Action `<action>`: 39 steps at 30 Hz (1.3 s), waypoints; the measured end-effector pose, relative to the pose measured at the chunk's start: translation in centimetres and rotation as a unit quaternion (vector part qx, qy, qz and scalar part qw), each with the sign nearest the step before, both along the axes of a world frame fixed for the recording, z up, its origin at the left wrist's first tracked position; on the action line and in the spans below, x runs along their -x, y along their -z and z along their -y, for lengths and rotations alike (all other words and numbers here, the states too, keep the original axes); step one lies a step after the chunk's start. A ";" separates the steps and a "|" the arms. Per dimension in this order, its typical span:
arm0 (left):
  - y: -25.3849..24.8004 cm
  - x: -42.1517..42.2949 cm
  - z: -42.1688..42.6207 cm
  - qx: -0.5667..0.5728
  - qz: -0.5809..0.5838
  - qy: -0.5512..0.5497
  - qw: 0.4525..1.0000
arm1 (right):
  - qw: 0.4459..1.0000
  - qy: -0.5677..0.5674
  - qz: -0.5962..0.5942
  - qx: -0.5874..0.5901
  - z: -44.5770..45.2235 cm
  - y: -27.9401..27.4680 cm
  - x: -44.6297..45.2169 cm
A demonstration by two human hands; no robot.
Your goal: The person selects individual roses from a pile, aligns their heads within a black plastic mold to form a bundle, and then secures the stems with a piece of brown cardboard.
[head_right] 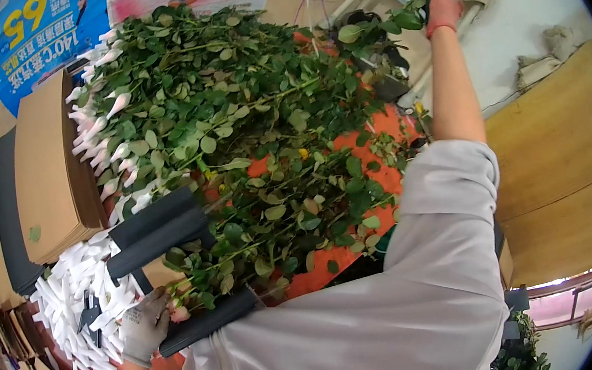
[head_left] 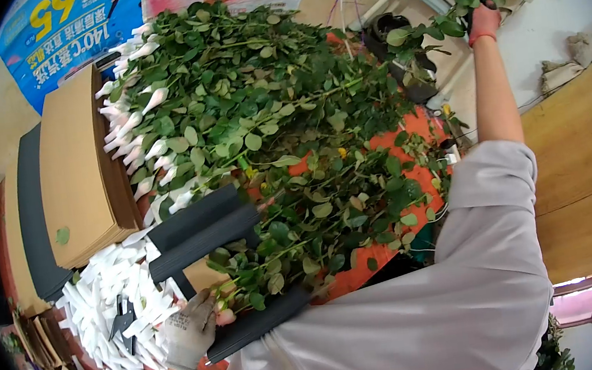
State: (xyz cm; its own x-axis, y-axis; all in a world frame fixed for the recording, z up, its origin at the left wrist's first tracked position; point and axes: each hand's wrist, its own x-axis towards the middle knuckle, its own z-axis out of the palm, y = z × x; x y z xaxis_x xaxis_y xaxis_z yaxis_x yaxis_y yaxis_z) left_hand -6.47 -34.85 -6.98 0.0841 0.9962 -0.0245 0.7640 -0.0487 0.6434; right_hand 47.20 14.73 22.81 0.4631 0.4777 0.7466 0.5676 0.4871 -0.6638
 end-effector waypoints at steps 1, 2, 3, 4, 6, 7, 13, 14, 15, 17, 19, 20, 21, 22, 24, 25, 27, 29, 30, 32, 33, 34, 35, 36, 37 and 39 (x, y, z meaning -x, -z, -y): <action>-1.0 0.1 -0.4 -0.021 0.010 0.022 1.000 | 0.998 -0.049 -0.023 -0.043 2.1 0.6 2.2; -2.0 0.3 -1.1 -0.042 0.019 0.042 0.998 | 0.997 -0.054 -0.031 -0.039 2.0 -0.2 2.0; -3.4 0.7 -1.9 -0.101 0.054 0.060 0.992 | 0.995 0.014 0.092 -0.047 1.7 -0.6 1.3; -5.5 0.8 -3.2 -0.120 0.060 0.047 0.990 | 0.973 0.077 0.211 -0.053 1.4 -0.5 1.4; -7.8 0.8 -7.9 -0.199 0.067 0.026 0.977 | 0.976 0.023 0.216 -0.027 5.3 -1.0 6.9; -8.0 1.1 -10.9 -0.195 0.020 0.044 0.980 | 0.972 -0.022 0.234 -0.012 6.6 -1.4 8.7; 0.5 0.5 -27.4 0.114 -0.309 0.091 0.940 | 0.964 0.002 0.259 -0.061 6.4 -2.8 10.7; 1.4 0.5 -28.6 0.227 -0.245 0.115 0.936 | 0.958 0.055 0.278 -0.036 7.4 -3.3 10.6; 2.5 -0.1 -29.2 0.231 -0.273 0.127 0.925 | 0.967 0.036 0.252 -0.018 7.0 -4.2 8.6; 3.6 -1.5 -28.7 0.238 -0.306 0.129 0.913 | 0.986 -0.015 0.164 -0.010 8.0 -5.2 5.9; 2.1 -2.9 -28.6 0.238 -0.342 0.123 0.901 | 0.993 -0.118 0.015 0.001 8.5 -5.3 3.0; 2.8 -3.1 -29.1 0.235 -0.344 0.132 0.899 | 0.994 -0.108 0.015 0.002 8.1 -5.2 0.9; 4.1 -2.8 -29.7 0.230 -0.347 0.124 0.901 | 0.990 -0.138 -0.019 -0.015 7.4 -5.2 -1.4; 4.3 -2.8 -29.9 0.226 -0.350 0.114 0.902 | 0.983 -0.170 -0.053 -0.034 7.2 -5.4 -2.8; 4.3 -2.8 -29.8 0.195 -0.373 0.110 0.900 | 0.985 -0.098 -0.084 -0.112 7.2 -6.2 -4.9; 4.5 -2.6 -30.0 0.205 -0.368 0.115 0.900 | 0.979 -0.092 -0.091 -0.160 7.7 -6.9 -6.2; 4.3 -2.6 -29.7 0.202 -0.363 0.117 0.902 | 0.969 -0.090 -0.096 -0.208 9.5 -9.2 -6.3; 2.3 -3.1 -28.9 0.204 -0.382 0.115 0.894 | 0.968 -0.049 0.031 -0.245 12.0 -11.2 -5.8; 1.8 -3.3 -28.7 0.205 -0.401 0.114 0.886 | 0.936 0.159 0.174 -0.263 12.1 -11.8 -6.7; 3.5 -1.7 -29.1 0.139 -0.370 0.072 0.916 | 0.948 0.135 0.214 -0.193 15.8 -9.6 1.6; 0.0 -1.7 -27.9 0.130 -0.283 0.049 0.949 | 0.946 0.155 0.259 -0.120 17.7 -7.1 5.8; 2.8 0.3 -27.4 -0.056 -0.241 0.027 0.968 | 0.937 0.164 0.305 -0.043 19.4 -4.5 9.0; -2.3 -0.4 -23.9 -0.122 -0.188 -0.010 0.975 | 0.869 0.071 0.478 -0.104 20.4 -1.8 10.6; -5.6 0.0 -21.1 -0.155 -0.176 -0.011 0.972 | 0.764 -0.031 0.621 -0.171 21.5 1.0 12.1; -8.9 -0.1 -17.3 -0.149 -0.127 -0.010 0.981 | 0.722 -0.083 0.678 -0.111 23.6 3.3 13.7; -12.0 1.1 -11.3 0.069 -0.052 0.124 0.989 | 0.631 -0.161 0.758 -0.028 26.7 7.3 17.4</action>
State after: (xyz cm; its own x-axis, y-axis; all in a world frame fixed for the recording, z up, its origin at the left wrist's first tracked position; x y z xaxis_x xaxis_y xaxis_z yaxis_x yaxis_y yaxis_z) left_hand -7.58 -23.56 5.05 0.3144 0.9321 -0.1797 0.8017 -0.1593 0.5761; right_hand 29.77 -11.99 15.51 -0.9189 0.3176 0.2342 0.3946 0.7381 0.5473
